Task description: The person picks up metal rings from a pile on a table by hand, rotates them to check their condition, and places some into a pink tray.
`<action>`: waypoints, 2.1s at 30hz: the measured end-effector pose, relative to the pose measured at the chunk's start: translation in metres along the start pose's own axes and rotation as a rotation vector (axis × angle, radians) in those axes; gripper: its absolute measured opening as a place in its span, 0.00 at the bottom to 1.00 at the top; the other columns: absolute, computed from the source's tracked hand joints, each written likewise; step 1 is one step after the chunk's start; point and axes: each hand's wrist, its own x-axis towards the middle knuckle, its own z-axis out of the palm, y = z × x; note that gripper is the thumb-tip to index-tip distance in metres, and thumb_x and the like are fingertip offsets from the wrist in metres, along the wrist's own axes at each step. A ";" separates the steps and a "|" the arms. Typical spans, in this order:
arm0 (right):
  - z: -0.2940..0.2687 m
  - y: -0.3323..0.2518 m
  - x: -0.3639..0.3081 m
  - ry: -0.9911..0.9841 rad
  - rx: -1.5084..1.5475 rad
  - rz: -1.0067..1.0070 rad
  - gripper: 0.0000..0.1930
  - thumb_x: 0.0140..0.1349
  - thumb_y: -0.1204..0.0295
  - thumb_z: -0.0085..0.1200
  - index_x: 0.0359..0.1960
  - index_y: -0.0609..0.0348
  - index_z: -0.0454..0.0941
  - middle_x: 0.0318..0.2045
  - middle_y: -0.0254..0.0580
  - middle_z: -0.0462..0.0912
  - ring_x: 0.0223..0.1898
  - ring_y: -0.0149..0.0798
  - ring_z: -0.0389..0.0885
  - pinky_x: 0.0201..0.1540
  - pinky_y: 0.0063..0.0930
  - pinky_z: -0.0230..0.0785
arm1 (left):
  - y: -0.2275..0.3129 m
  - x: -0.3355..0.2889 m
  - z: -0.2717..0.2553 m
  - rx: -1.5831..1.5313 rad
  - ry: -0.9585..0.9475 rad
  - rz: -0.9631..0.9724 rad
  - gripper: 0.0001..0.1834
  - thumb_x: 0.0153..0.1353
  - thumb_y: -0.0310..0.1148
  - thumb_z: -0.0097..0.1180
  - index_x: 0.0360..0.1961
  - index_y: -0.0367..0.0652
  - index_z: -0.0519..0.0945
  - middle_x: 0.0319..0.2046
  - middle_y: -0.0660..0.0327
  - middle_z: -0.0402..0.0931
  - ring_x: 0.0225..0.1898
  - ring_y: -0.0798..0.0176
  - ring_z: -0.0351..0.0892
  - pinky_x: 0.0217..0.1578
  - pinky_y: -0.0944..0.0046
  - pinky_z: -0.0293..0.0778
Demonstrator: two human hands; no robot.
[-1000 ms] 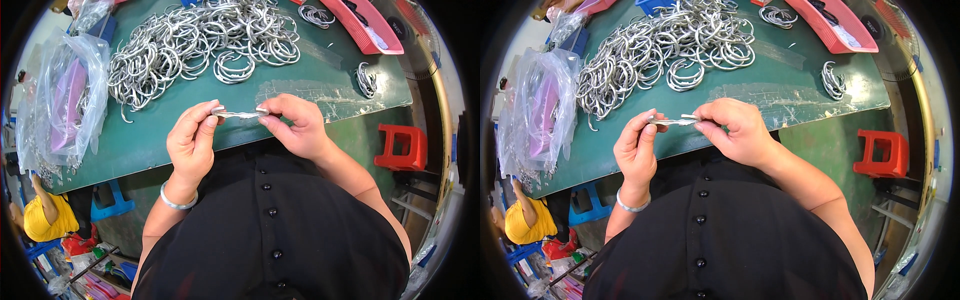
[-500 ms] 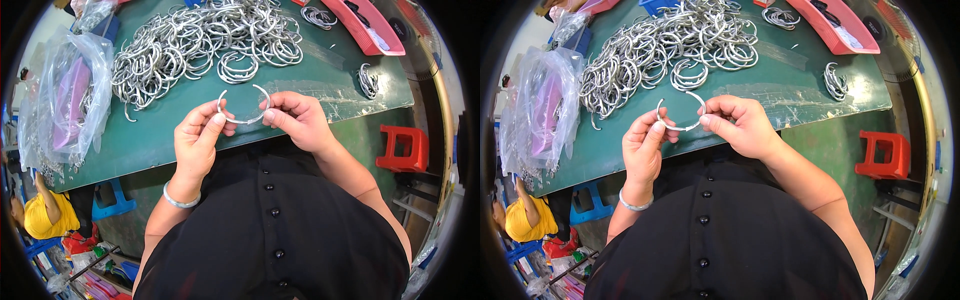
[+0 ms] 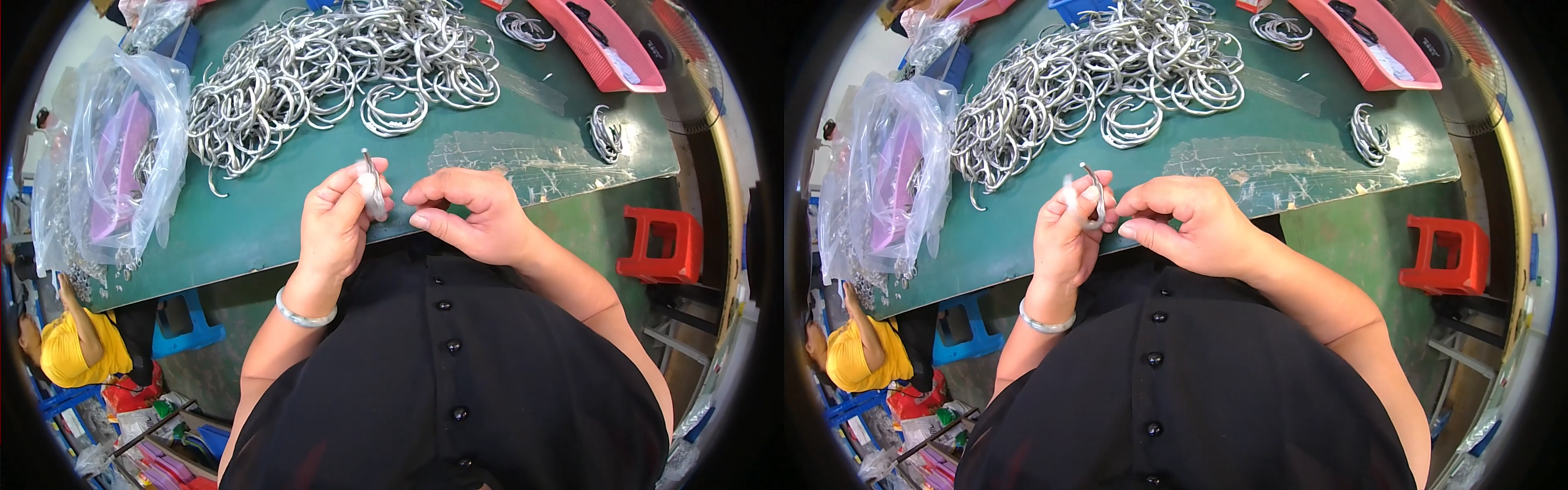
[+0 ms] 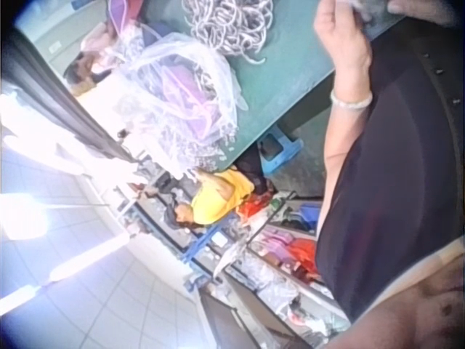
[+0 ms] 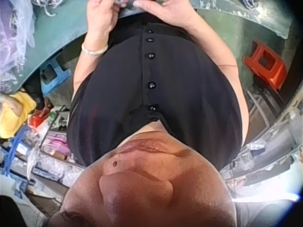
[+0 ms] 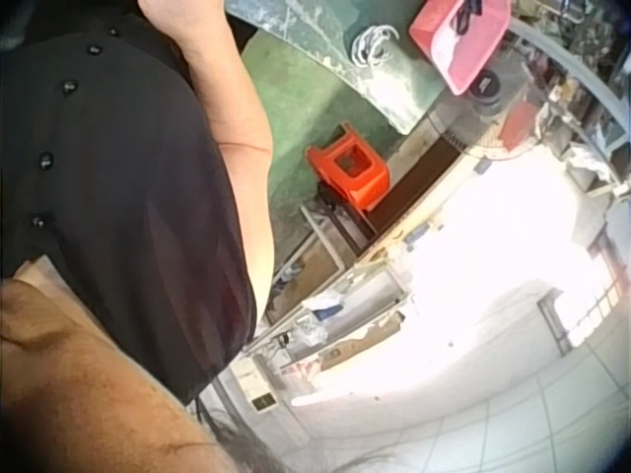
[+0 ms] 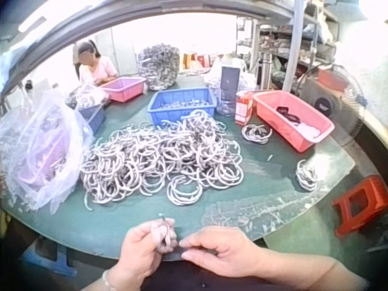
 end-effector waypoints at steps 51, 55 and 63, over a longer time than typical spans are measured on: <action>-0.021 0.049 0.059 -0.037 -0.833 0.043 0.11 0.54 0.69 0.47 0.37 0.58 0.75 0.29 0.46 0.78 0.30 0.48 0.76 0.34 0.37 0.69 | 0.057 0.013 -0.056 0.872 0.267 0.475 0.11 0.55 0.26 0.52 0.41 0.38 0.75 0.19 0.73 0.66 0.17 0.81 0.60 0.18 0.80 0.57; -0.014 0.043 0.074 -0.243 -1.047 0.186 0.07 0.53 0.68 0.47 0.31 0.54 0.76 0.25 0.45 0.78 0.29 0.49 0.76 0.32 0.38 0.68 | 0.034 0.008 -0.034 0.698 0.158 0.272 0.11 0.55 0.25 0.51 0.41 0.37 0.75 0.19 0.72 0.68 0.18 0.81 0.61 0.19 0.80 0.59; -0.014 0.038 0.059 0.016 -0.160 0.146 0.07 0.53 0.74 0.51 0.33 0.62 0.76 0.23 0.38 0.78 0.24 0.31 0.75 0.28 0.22 0.66 | 0.023 0.004 -0.014 0.525 0.006 0.038 0.12 0.57 0.28 0.49 0.42 0.36 0.74 0.25 0.66 0.73 0.21 0.77 0.68 0.22 0.78 0.64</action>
